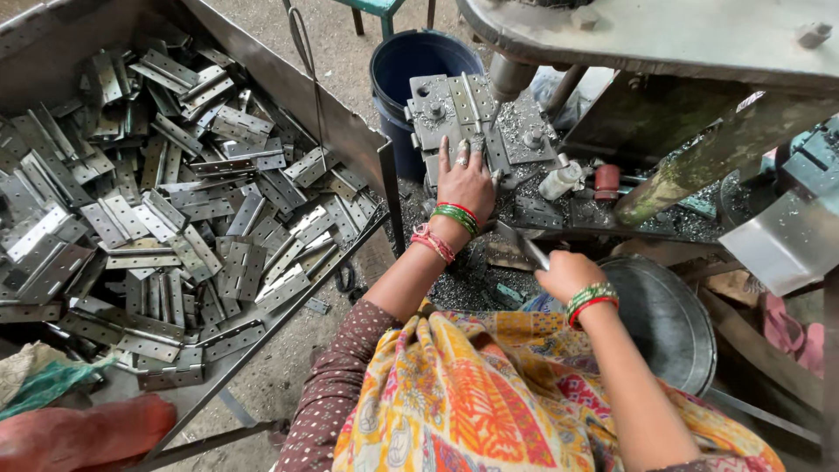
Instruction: The person repeatedly picks metal hinge pieces from a bin, places them under a drill press, and operates the machine to drill holes. The person then removes the processed pieces and returns them to the bin, continuing the cycle throughout the clip.
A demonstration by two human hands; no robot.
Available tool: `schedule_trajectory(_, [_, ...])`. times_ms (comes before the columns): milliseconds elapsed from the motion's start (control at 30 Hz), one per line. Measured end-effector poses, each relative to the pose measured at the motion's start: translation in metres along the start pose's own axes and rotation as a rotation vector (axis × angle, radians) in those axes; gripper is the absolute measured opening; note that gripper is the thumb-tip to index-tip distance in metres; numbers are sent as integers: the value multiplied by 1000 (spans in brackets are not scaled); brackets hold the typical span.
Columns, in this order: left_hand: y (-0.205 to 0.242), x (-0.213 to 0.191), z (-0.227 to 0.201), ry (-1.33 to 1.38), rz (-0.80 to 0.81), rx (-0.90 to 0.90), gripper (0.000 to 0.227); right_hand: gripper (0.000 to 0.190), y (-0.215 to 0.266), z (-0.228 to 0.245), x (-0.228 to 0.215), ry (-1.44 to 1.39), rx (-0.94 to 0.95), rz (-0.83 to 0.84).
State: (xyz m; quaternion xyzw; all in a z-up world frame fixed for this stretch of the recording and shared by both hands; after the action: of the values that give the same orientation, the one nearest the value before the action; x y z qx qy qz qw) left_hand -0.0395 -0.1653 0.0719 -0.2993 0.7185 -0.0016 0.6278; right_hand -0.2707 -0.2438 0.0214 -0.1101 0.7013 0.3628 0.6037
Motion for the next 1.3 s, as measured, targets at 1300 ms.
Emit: schedule_trajectory(1300, [-41, 5, 23, -35, 119, -26, 40, 46, 17, -1, 56, -75, 65, -108])
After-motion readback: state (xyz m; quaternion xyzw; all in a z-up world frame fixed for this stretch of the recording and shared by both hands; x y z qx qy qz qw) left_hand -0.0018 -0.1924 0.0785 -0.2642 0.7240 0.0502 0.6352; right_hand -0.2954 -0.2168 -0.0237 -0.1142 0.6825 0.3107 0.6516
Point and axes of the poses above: each hand's wrist, its own y-axis away from the middle knuckle, its own x-axis out of the palm, z = x × y, the point moved 2 cm from there along -y, towards the middle knuckle, and after that the axes turned 9 degrees about y, right-handed, at the moved point
